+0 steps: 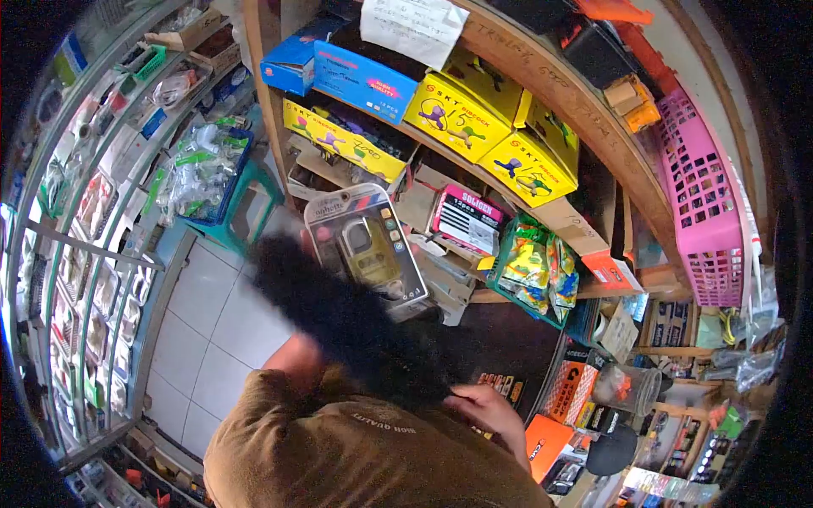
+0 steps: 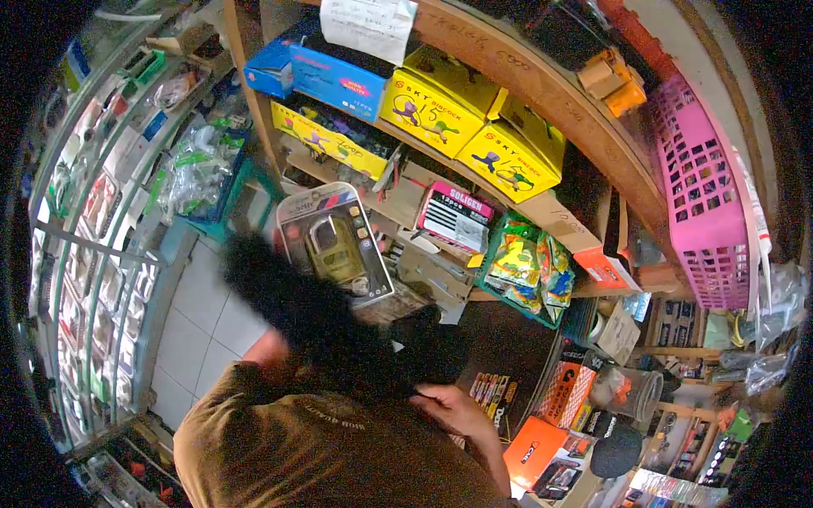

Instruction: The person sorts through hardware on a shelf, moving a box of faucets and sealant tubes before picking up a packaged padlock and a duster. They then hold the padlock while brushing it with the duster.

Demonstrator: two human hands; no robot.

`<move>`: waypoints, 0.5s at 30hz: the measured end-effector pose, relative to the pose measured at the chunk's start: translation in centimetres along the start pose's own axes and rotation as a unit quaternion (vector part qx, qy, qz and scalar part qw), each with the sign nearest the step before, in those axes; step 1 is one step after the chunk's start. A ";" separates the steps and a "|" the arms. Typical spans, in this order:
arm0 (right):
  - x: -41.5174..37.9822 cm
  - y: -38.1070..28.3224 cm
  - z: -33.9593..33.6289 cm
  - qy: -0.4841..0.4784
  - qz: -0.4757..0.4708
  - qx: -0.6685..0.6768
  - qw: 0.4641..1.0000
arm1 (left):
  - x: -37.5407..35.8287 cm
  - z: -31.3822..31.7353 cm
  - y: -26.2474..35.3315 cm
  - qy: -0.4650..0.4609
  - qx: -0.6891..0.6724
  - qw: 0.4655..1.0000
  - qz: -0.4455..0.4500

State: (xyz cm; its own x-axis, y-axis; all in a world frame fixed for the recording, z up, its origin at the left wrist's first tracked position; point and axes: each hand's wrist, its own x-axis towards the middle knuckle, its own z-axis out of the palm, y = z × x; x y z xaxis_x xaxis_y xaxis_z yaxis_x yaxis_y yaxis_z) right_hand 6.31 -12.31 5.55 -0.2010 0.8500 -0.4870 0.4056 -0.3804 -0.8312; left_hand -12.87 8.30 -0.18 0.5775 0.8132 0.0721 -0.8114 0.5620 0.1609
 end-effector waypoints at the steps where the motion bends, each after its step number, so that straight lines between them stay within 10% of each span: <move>1: -0.1 0.5 0.1 0.037 -0.009 0.011 0.999 | 1.1 -1.6 -0.1 -0.100 0.030 0.994 0.020; 4: 0.5 2.6 -1.3 0.070 0.122 0.143 0.980 | 0.3 -2.0 -0.1 0.058 -0.084 0.994 0.043; 6: 0.9 1.9 -1.8 0.076 0.127 0.103 0.984 | 0.8 -2.2 0.3 0.020 -0.104 0.993 0.053; 8: 1.0 1.8 -2.0 0.013 -0.085 -0.053 0.995 | 1.3 0.8 0.4 -0.072 -0.031 0.995 0.064; 11: 1.7 1.6 -1.8 0.057 0.000 0.005 0.998 | 1.6 3.9 0.7 -0.200 0.077 0.974 0.069; 12: 2.0 1.9 -1.9 0.069 0.080 0.057 0.993 | 0.4 -1.3 1.7 0.014 -0.102 0.991 0.082; 15: 1.7 1.7 -1.8 0.025 0.012 -0.025 0.999 | 0.3 -2.8 2.3 -0.078 -0.128 0.986 0.075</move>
State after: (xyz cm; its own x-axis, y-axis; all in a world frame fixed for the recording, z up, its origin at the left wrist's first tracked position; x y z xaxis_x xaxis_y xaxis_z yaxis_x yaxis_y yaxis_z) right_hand 8.28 -10.87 3.78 -0.1461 0.8580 -0.4924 0.4549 -0.3837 -0.8036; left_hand -14.81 10.24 -2.56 0.4393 0.8686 0.2293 -0.8736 0.4725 -0.1162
